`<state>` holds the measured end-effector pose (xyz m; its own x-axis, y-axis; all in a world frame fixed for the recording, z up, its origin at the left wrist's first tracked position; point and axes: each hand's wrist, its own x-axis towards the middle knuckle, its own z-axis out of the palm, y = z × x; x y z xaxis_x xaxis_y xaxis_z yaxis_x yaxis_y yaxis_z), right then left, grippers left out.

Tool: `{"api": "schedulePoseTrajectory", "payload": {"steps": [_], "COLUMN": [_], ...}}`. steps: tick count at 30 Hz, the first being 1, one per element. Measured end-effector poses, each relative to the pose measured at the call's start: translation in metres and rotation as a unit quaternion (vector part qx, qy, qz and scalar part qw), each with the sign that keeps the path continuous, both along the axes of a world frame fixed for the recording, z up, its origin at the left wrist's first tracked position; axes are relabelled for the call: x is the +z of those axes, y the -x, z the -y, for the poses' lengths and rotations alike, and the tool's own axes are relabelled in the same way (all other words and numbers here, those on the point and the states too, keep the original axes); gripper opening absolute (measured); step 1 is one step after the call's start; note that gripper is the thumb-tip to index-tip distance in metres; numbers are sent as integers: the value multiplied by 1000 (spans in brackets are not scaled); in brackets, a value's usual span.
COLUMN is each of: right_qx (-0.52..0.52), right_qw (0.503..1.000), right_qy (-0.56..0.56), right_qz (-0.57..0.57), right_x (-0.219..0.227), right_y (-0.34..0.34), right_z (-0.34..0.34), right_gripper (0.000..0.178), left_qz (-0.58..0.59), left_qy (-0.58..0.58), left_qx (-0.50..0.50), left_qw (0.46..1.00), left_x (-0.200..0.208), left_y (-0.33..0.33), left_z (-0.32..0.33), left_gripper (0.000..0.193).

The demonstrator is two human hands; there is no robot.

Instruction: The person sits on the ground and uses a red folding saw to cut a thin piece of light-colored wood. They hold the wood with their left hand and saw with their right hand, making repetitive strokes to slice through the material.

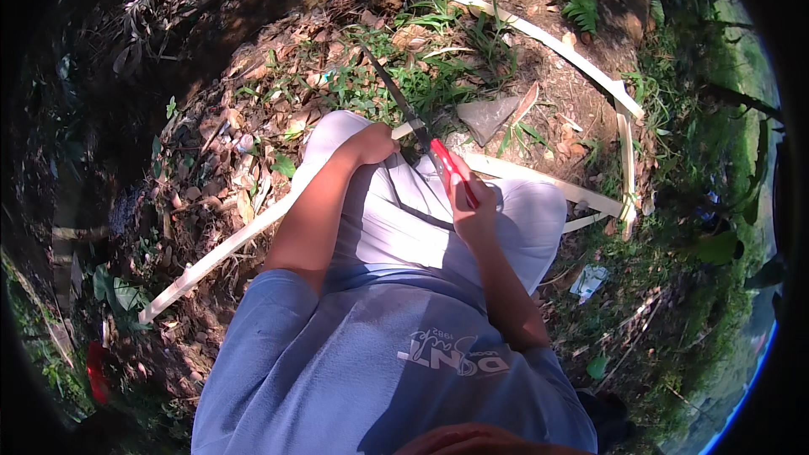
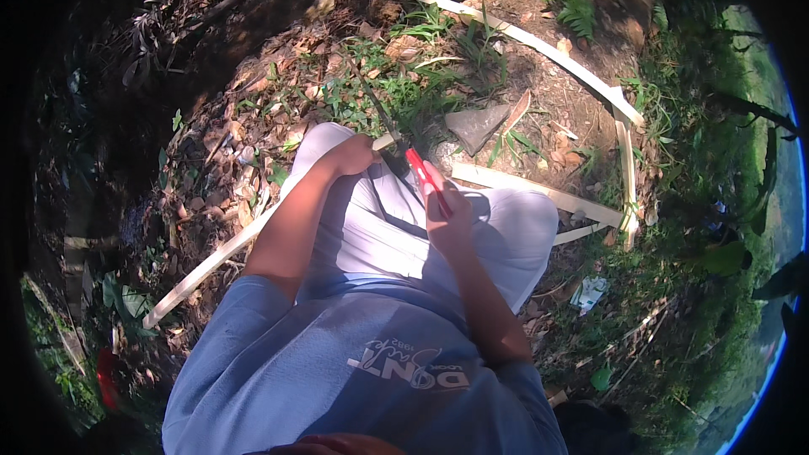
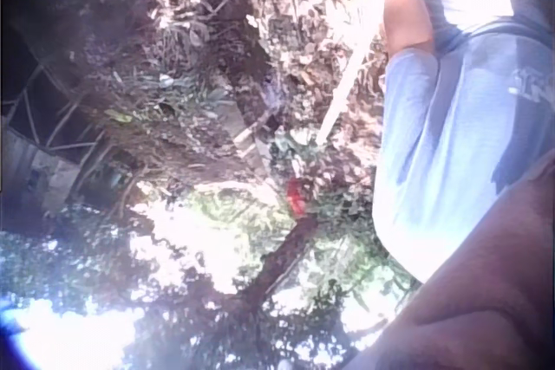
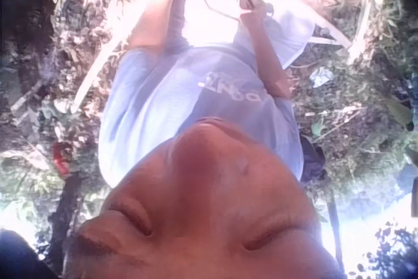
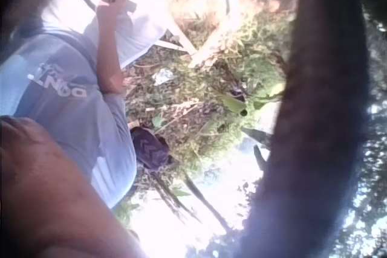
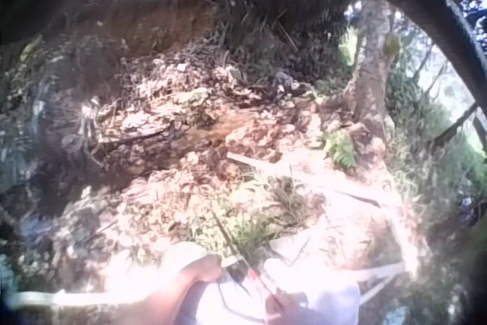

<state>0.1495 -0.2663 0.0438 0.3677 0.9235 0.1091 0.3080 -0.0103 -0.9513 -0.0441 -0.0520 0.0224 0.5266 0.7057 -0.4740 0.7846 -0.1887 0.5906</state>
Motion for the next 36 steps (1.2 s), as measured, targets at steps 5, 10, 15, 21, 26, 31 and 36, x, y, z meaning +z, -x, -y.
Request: {"api": "schedulePoseTrajectory", "payload": {"steps": [5,10,15,21,26,31,36], "right_qx": [29,13,20,34,26,39,23], "right_qw": [997,995,996,998,997,997,996], "right_qy": [58,99,91,53,63,71,71], "right_qz": [35,7,10,31,40,13,51], "right_x": [72,110,124,114,120,127,147], "right_y": [-17,-38,-28,-20,-30,-50,-50], "right_z": [86,159,158,124,92,81,75], "right_gripper": [38,39,39,39,38,36,33], "left_qz": [126,117,125,182,175,177,156], "left_qy": [199,412,507,537,510,504,445], "left_qx": [48,13,25,67,111,123,126], "left_qw": [971,904,852,821,835,836,873], "left_x": [5,-5,-8,-14,-6,-4,-8], "left_y": [-1,9,7,18,25,26,14], "left_z": [-4,-30,-40,-41,-46,-42,-39], "left_gripper": [28,39,42,39,41,42,34]}}
